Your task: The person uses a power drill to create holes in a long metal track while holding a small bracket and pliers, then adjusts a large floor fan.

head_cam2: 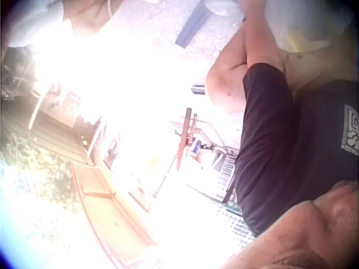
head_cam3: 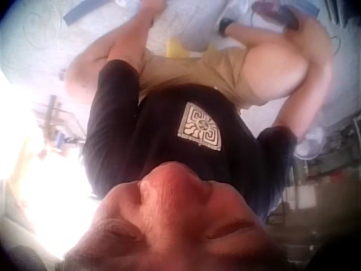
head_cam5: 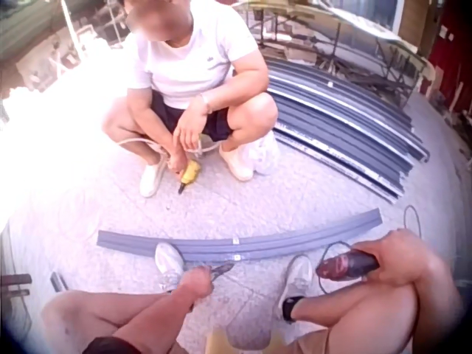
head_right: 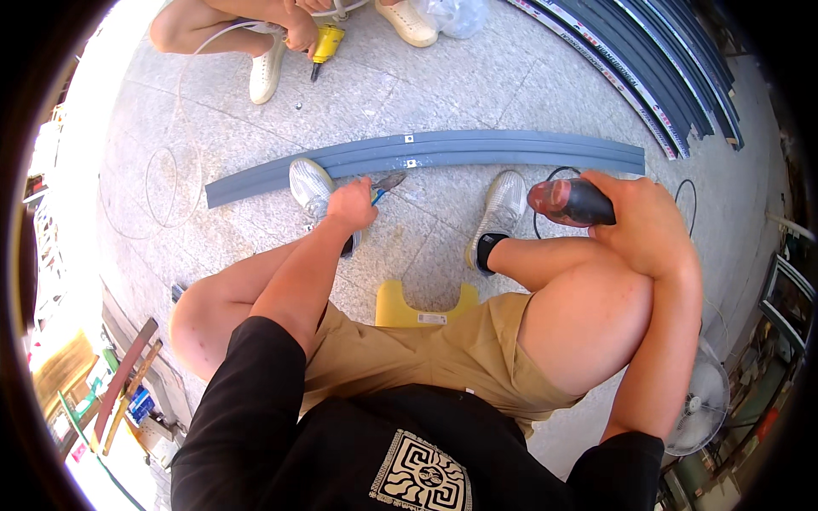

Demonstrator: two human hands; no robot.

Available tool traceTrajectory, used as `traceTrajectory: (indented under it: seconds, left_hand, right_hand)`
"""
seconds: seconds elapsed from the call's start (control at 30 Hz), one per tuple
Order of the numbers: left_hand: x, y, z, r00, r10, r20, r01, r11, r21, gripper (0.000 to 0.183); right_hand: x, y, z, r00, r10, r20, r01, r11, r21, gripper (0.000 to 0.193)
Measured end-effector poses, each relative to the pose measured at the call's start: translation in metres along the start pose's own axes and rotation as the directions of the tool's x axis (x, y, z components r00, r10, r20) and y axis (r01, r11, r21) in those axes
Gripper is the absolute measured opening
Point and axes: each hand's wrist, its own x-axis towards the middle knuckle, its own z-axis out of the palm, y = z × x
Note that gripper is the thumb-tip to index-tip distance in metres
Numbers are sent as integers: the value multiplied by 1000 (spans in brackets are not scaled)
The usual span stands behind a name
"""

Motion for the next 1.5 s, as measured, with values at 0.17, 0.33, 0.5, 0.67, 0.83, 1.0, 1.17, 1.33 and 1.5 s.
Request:
traceTrajectory:
  seconds: [0.17,0.33,0.5,0.67,0.83,1.0,1.17,1.33,1.5]
  left_hand:
    - [7,2,-20,996,84,-27,-83,996,44,47]
    - [11,7,-17,996,91,-16,-87,986,141,34]
    - [10,7,-7,996,4,-94,-2,1000,14,42]
    - [8,10,2,1000,-1,-19,1,1000,-1,42]
    - [9,1,25,957,138,255,-157,986,56,44]
    - [6,10,30,974,196,114,-184,977,-105,52]
    - [40,14,-4,893,97,-440,-148,985,-84,73]
    - [73,-3,-18,910,117,-398,-68,989,133,88]
    - [90,-18,-16,973,101,-206,-71,987,146,90]
  right_hand:
    - [3,6,3,999,-47,-17,47,999,14,59]
    - [4,2,0,999,-27,34,27,1000,1,61]
    - [5,4,3,1000,-7,13,7,1000,-2,61]
    - [8,3,1,999,4,42,-5,1000,4,62]
    - [9,-3,-3,998,24,57,-23,1000,-15,65]
    - [10,-6,-7,994,74,75,-69,995,-67,71]
    - [15,-7,-7,994,70,80,-65,995,-69,71]
    - [17,-4,-8,995,76,62,-73,996,-41,70]
    - [21,4,-5,996,60,59,-59,998,-10,68]
